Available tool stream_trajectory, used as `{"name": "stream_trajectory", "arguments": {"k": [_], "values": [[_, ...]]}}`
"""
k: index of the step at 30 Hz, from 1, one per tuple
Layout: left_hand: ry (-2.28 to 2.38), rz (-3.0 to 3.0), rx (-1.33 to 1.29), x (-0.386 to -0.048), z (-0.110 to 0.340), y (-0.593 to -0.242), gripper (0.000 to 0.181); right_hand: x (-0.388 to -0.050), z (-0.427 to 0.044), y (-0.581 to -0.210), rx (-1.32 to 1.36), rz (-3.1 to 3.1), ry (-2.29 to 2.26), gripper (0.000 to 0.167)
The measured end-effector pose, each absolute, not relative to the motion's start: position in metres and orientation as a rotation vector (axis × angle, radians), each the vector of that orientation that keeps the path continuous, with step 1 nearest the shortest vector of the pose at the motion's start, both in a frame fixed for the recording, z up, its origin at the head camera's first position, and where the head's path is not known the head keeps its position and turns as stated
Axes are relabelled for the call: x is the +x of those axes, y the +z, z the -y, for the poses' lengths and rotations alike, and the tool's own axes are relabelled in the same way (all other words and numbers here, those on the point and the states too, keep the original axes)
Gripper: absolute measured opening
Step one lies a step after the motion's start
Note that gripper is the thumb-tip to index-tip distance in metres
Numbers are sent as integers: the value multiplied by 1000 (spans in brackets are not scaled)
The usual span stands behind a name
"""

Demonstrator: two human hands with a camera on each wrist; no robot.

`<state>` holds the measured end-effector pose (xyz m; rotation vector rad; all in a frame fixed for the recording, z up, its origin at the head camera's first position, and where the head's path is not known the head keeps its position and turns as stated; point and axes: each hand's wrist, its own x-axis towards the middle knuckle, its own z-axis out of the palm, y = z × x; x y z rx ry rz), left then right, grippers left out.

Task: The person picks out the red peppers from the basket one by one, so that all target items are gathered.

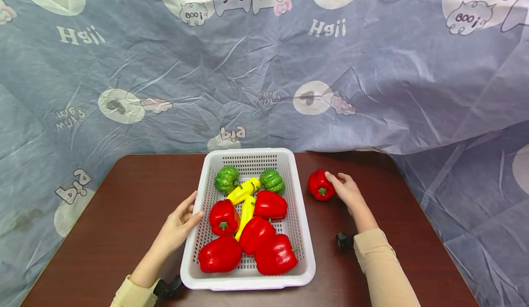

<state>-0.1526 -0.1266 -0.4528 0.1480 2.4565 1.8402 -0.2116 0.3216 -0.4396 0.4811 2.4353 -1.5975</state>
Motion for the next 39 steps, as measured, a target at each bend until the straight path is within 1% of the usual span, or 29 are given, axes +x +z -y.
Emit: {"name": "stream_trajectory", "arguments": {"k": [8, 12, 26, 31, 39], "values": [[1856, -2435, 142, -154, 127, -454, 69, -213, -318, -419, 442, -2570, -1422, 96], [1853, -2440, 142, -153, 127, -455, 69, -213, -313, -409, 404, -2592, -1406, 97], [1865, -2436, 138, -153, 127, -454, 69, -214, -302, -399, 350, -2621, -1421, 95], [1874, -2440, 174, -152, 127, -453, 69, -212, -293, -387, 265, -2656, -1452, 91], [1878, -2440, 177, -152, 126, -453, 69, -205, -272, -366, 58, -2679, -1482, 87]]}}
